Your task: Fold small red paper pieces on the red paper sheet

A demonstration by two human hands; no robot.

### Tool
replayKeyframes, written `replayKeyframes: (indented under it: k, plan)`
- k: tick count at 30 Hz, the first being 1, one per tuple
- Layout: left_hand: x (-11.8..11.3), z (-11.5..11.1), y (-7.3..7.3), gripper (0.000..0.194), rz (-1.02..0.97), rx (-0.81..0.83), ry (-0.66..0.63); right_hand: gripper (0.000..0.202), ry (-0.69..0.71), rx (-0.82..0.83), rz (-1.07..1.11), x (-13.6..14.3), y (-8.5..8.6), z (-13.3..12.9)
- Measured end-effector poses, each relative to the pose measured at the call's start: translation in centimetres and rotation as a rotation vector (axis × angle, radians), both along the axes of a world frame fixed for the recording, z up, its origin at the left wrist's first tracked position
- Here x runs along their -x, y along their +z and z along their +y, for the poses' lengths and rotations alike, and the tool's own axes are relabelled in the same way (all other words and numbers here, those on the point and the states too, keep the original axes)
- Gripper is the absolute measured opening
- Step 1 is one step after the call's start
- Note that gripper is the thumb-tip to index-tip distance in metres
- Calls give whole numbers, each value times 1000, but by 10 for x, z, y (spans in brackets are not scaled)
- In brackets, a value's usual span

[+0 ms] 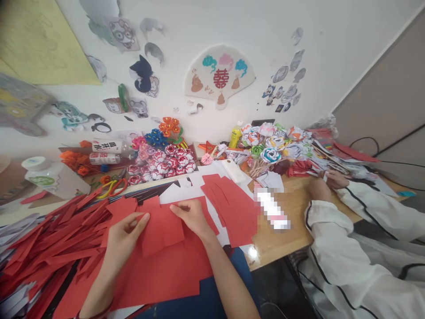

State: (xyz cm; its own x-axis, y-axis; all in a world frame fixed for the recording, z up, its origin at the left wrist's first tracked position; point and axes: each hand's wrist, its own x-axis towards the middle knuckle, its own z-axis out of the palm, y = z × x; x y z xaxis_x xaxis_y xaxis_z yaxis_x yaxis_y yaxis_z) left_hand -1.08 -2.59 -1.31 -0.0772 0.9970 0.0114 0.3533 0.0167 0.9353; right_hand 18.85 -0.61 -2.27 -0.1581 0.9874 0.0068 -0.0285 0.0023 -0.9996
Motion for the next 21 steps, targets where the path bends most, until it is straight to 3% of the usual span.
replayKeyframes:
  k: [7, 16, 21]
  plan:
    - [-6, -2, 1, 44, -81, -6, 49, 46, -95, -55, -8, 5, -2, -2]
    - [-4, -2, 0, 40, -107, -34, 79, 44, -112, -88, 35, 6, -2, -1]
    - [-6, -2, 3, 35, -153, -31, 23, 39, -130, -38, 87, 5, -1, 0]
